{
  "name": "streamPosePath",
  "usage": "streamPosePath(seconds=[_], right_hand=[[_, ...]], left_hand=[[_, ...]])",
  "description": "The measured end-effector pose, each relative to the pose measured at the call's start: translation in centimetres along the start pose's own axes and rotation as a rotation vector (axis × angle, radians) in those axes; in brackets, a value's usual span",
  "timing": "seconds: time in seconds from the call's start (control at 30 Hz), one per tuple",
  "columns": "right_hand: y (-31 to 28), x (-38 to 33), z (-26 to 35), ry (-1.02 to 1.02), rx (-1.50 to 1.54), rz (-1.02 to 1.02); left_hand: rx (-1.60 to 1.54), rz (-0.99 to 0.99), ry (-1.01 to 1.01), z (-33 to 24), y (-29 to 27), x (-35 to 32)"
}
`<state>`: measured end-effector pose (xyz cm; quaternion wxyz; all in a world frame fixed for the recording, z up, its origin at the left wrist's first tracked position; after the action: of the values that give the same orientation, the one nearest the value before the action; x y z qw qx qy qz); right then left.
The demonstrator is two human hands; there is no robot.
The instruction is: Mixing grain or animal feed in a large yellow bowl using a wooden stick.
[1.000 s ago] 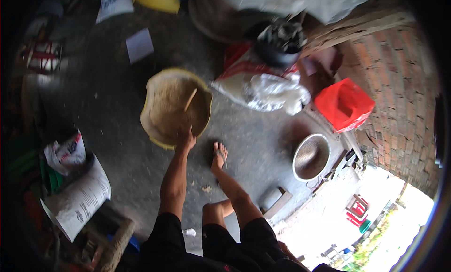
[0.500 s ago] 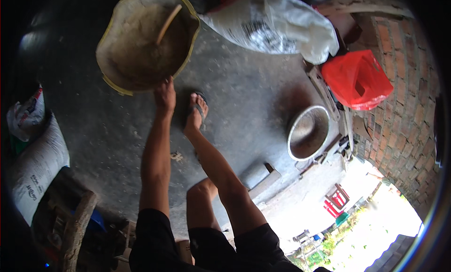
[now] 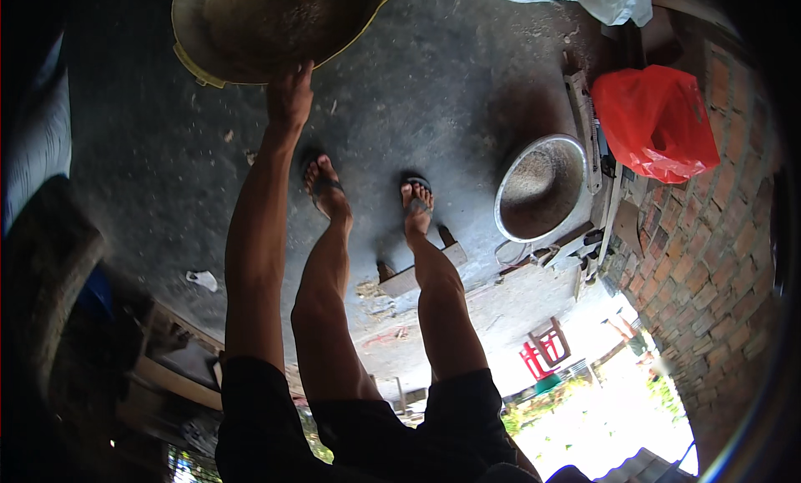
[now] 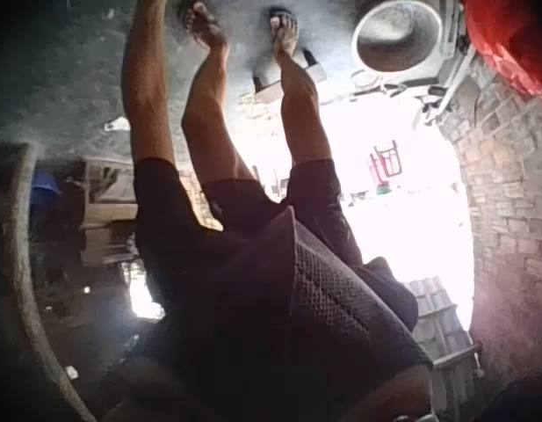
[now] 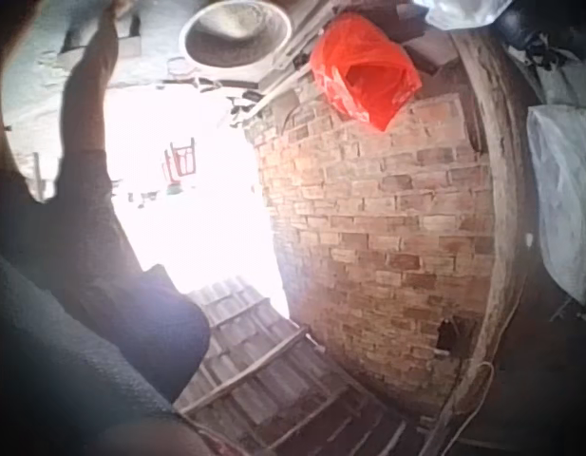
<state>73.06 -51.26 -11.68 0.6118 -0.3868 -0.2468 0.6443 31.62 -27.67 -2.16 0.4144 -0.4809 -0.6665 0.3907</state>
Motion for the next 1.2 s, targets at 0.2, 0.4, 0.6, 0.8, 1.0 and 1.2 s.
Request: streamPosePath(seconds=[0.2, 0.4, 0.6, 0.8, 1.0, 1.2], right_hand=[[5.4, -3.4, 4.3, -0.03, -0.046, 0.132], [5.2, -2.4, 1.9, 0.11, -0.349, 0.472], [5.9, -3.0, 0.4, 0.105, -0.334, 0.375], [6.3, -3.8, 1.0, 0.106, -0.261, 0.259], [1.8, -3.0, 5.4, 0.15, -0.072, 0.354], [-1.5, -5.0, 5.7, -0.284, -0.106, 0.382]], left_hand=[[0.084, 0.049, -0.074, -1.8, -1.7, -10.4], [-0.024, -0.052, -0.037, -7.8, 0.8, -15.7], [-0.01, -0.168, 0.228, -10.2, 1.5, -18.9], [0.043, -0.215, 0.275, -10.7, 0.8, -24.6], [-0.029, -0.185, 0.375, -13.4, -0.4, -28.8], [-0.075, -0.131, 0.38, -17.2, 0.8, -31.9]])
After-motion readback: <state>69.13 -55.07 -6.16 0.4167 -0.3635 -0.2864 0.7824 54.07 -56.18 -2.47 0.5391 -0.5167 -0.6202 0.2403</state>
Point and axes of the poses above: each hand's wrist, its own x-axis towards the middle knuckle, its own y-axis out of the palm, z = x × y, the point moved 5 cm from there along x, towards the middle knuckle, and after that the axes turned 5 degrees about -z, right-handed, at the moved point
